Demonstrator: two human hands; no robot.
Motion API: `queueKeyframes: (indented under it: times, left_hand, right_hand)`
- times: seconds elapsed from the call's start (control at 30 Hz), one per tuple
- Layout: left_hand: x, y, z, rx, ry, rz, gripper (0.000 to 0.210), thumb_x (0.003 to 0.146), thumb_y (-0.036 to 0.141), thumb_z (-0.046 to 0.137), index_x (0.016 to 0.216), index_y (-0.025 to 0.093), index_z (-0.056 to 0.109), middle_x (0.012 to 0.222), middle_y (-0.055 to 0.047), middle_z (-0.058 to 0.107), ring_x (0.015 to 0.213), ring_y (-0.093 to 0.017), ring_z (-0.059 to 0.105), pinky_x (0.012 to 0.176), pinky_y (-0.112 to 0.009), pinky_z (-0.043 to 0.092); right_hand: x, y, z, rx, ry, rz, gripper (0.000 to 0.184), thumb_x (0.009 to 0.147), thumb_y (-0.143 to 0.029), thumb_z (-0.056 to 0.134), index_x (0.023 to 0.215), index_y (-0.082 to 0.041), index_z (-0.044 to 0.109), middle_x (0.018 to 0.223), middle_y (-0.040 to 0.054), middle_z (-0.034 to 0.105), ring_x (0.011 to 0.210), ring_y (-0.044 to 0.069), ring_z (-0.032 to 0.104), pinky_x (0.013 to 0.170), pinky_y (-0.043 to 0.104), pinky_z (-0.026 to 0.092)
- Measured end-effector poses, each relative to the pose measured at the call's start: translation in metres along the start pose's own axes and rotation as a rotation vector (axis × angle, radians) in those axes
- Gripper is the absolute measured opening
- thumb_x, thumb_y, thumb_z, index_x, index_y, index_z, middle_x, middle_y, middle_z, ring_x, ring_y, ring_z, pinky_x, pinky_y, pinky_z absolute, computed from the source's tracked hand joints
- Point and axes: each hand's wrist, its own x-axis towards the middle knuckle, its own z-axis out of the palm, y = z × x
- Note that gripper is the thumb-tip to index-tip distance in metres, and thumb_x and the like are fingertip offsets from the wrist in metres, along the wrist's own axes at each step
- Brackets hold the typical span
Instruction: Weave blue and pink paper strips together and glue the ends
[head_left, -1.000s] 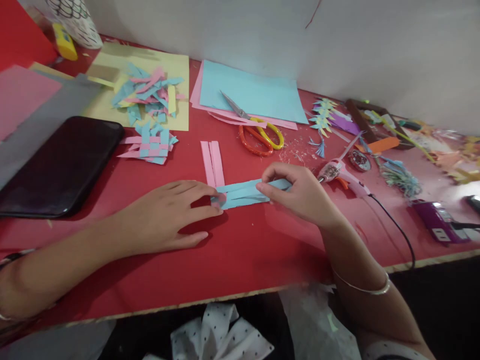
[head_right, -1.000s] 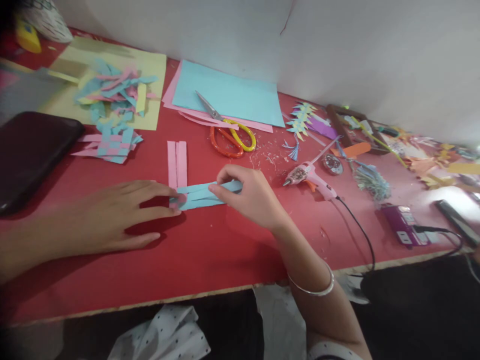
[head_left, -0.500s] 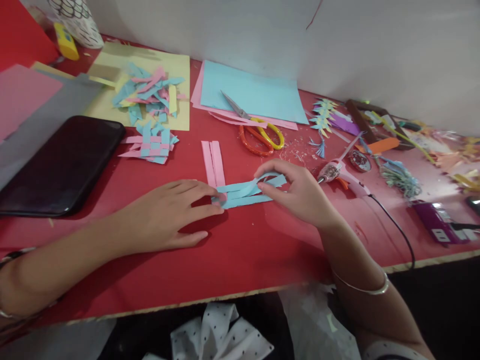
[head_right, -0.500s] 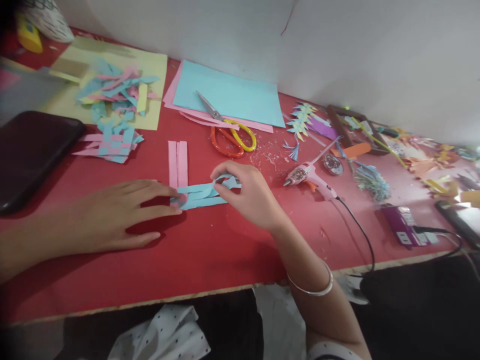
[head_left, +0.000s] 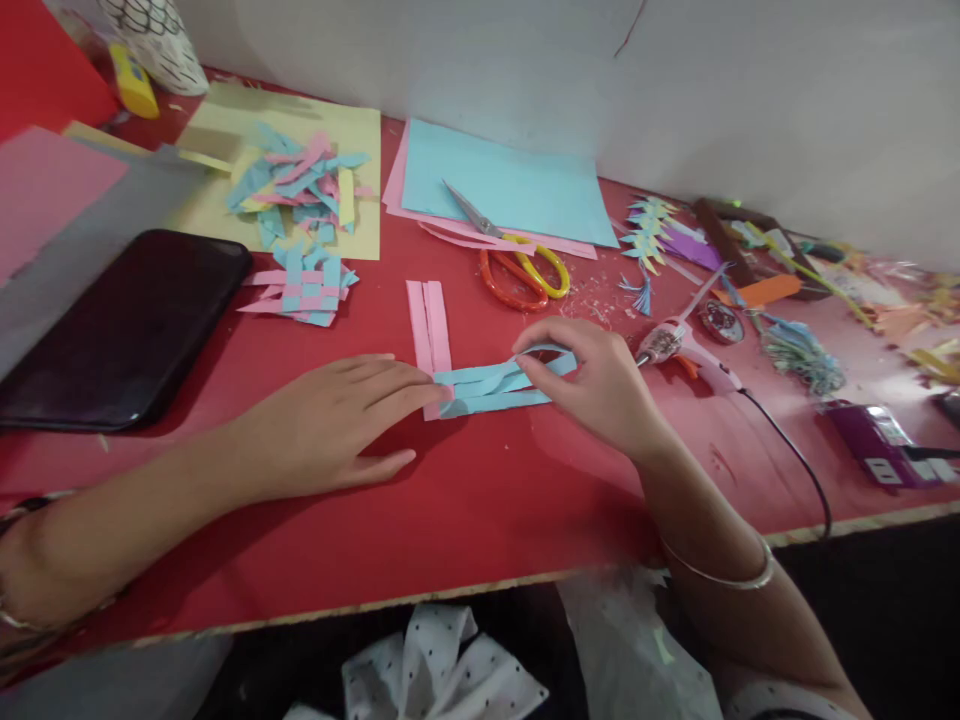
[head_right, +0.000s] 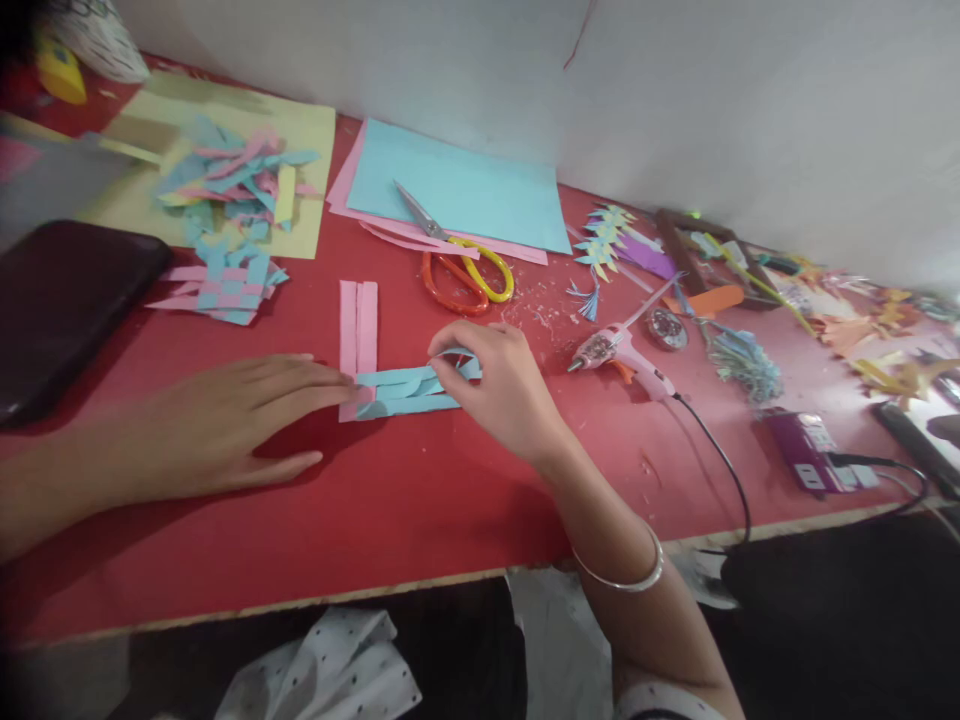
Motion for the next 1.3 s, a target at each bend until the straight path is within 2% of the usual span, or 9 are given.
queueKeyframes:
  times: [0.2, 0.47, 0.7, 1.1, 1.3]
  left_hand:
    - [0.0014, 0.0007, -0.0007, 0.012, -0.012, -0.005, 0.040, 0.082, 0.036, 0.041, 0.117, 0.017, 0.049, 0.117, -0.008, 0.057, 0.108, -0.023, 0.051, 0.095, -0.038, 0.038]
    - [0.0000, -0.0013, 0.0019, 0.035, 0.009, 0.001, 0.039, 0.083, 0.036, 0.039, 0.114, 0.016, 0.052, 0.115, -0.009, 0.059, 0.107, -0.023, 0.052, 0.097, -0.039, 0.037]
    - [0.0024, -0.0026, 0.0018, -0.043, -0.001, -0.025, 0.034, 0.082, 0.033, 0.039, 0.111, 0.023, 0.055, 0.116, -0.003, 0.059, 0.108, -0.020, 0.051, 0.098, -0.038, 0.035]
    - [0.0006, -0.0054, 0.0054, -0.015, 0.084, 0.013, 0.030, 0.085, 0.028, 0.037, 0.103, 0.021, 0.060, 0.114, -0.006, 0.058, 0.104, -0.019, 0.052, 0.093, -0.036, 0.040]
    - [0.0004, -0.0051, 0.0046, -0.010, 0.098, -0.009, 0.029, 0.085, 0.027, 0.036, 0.097, 0.023, 0.062, 0.108, -0.003, 0.061, 0.100, -0.018, 0.054, 0.091, -0.034, 0.041]
  right_hand:
    - [-0.0009, 0.0002, -0.0001, 0.079, 0.009, 0.009, 0.007, 0.077, -0.020, 0.053, 0.073, -0.017, 0.058, 0.073, -0.0002, 0.062, 0.069, 0.011, 0.057, 0.066, 0.021, 0.041]
    - [-0.0012, 0.0009, 0.0001, 0.074, 0.020, 0.015, 0.007, 0.076, -0.018, 0.053, 0.072, -0.017, 0.059, 0.073, -0.0003, 0.062, 0.069, 0.011, 0.057, 0.066, 0.021, 0.042]
    - [-0.0017, 0.0007, 0.0004, 0.054, 0.027, 0.017, 0.007, 0.075, -0.017, 0.053, 0.072, -0.017, 0.059, 0.073, -0.0006, 0.062, 0.069, 0.011, 0.057, 0.065, 0.021, 0.041]
    - [-0.0020, 0.0010, 0.0002, 0.027, 0.025, 0.017, 0.008, 0.075, -0.017, 0.052, 0.071, -0.017, 0.059, 0.073, -0.0004, 0.062, 0.069, 0.011, 0.056, 0.065, 0.021, 0.040]
    - [-0.0021, 0.0002, 0.0001, 0.024, 0.028, 0.024, 0.009, 0.075, -0.017, 0.051, 0.071, -0.017, 0.059, 0.073, 0.0000, 0.063, 0.069, 0.012, 0.056, 0.065, 0.021, 0.040]
